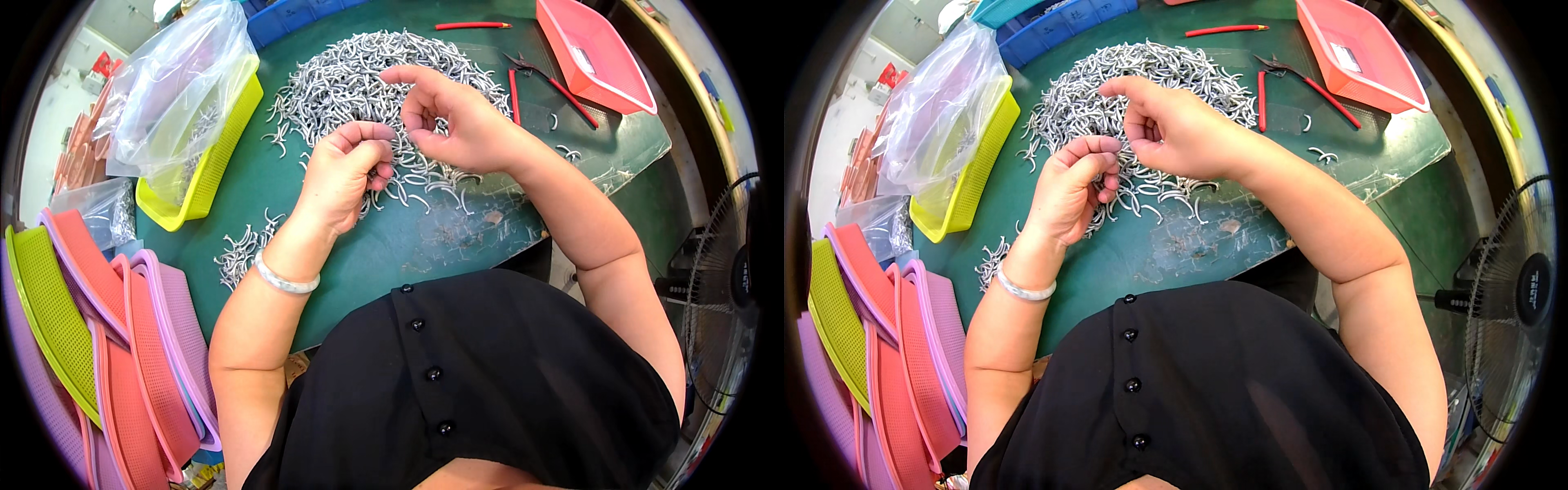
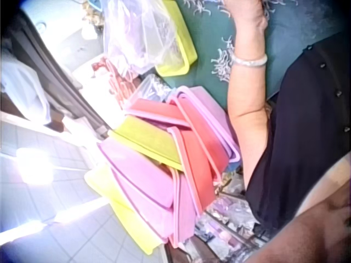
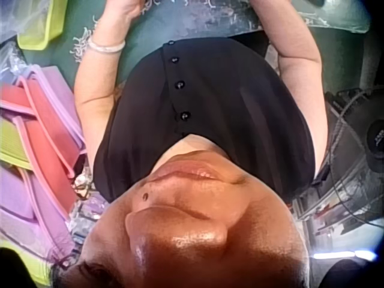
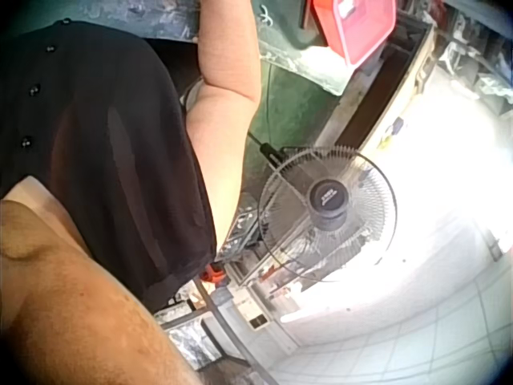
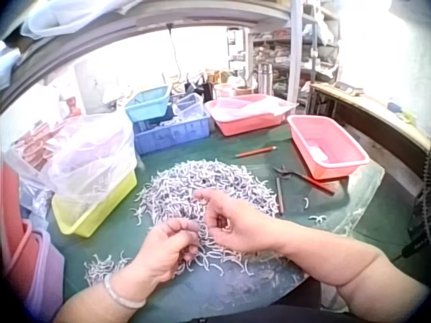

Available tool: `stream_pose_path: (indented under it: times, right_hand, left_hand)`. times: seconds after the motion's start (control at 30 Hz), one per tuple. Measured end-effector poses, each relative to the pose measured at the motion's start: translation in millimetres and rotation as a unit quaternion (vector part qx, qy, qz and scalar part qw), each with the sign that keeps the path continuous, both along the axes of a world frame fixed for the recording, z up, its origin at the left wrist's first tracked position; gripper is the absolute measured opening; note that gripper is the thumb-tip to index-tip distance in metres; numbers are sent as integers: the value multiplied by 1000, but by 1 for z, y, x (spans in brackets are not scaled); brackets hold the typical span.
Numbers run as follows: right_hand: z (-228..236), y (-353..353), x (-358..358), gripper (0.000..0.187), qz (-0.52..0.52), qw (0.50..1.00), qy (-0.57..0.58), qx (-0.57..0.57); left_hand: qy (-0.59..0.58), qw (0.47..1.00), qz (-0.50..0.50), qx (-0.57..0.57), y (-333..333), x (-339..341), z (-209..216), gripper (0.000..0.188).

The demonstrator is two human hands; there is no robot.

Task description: The person repeatedly picks up small silver metal hooks from a large pile on a green table and joins two pieces together by hand. The person handles the hooks one at a time, interlocking them and placing the assembled pairs back onto the table.

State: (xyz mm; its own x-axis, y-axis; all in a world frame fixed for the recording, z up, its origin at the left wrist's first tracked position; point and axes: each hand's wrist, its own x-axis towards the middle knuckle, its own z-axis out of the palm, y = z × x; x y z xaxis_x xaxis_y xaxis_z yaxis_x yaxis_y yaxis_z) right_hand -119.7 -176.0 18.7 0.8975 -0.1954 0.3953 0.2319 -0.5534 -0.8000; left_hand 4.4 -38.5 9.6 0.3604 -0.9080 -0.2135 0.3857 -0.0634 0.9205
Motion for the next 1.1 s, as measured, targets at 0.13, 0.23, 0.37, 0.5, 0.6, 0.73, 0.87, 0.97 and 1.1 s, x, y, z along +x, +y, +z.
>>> stream_pose_path:
  times: [0.13, 0.23, 0.37, 0.5, 0.6, 0.73, 0.87, 0.97, 1.1]
  right_hand:
    - [-2, -2, 4, 56, 35, 988, 13, 149]
    - [1, 0, 3, 55, 55, 977, 19, 207]
    - [2, 2, 3, 53, 62, 972, 22, 224]
    - [2, 3, 4, 52, 62, 970, 24, 233]
    - [2, 3, 4, 51, 55, 969, 21, 241]
    - [-6, -7, 8, 51, 7, 987, 15, 160]
    - [-4, -15, 0, 56, 19, 982, 131, -131]
    - [-3, -12, -1, 58, 33, 965, 165, -200]
    - [1, -12, -2, 49, 60, 957, 185, -217]
  left_hand:
    - [-9, 1000, -4, 2, 0, -5, 1, 14]
    - [-5, 1000, -12, 1, 0, -6, 1, 13]
    - [6, 1000, -23, -2, 0, -8, 1, 10]
    - [10, 999, -36, -4, 0, -7, 0, 10]
    - [29, 999, -44, -6, 0, -7, 0, 10]
    - [37, 999, -30, -4, -1, -8, 1, 9]
    - [58, 998, -30, -5, 0, -5, 0, 7]
    - [64, 998, -25, 0, 0, -5, 0, 6]
    - [59, 998, -13, -7, 0, -5, -1, 6]
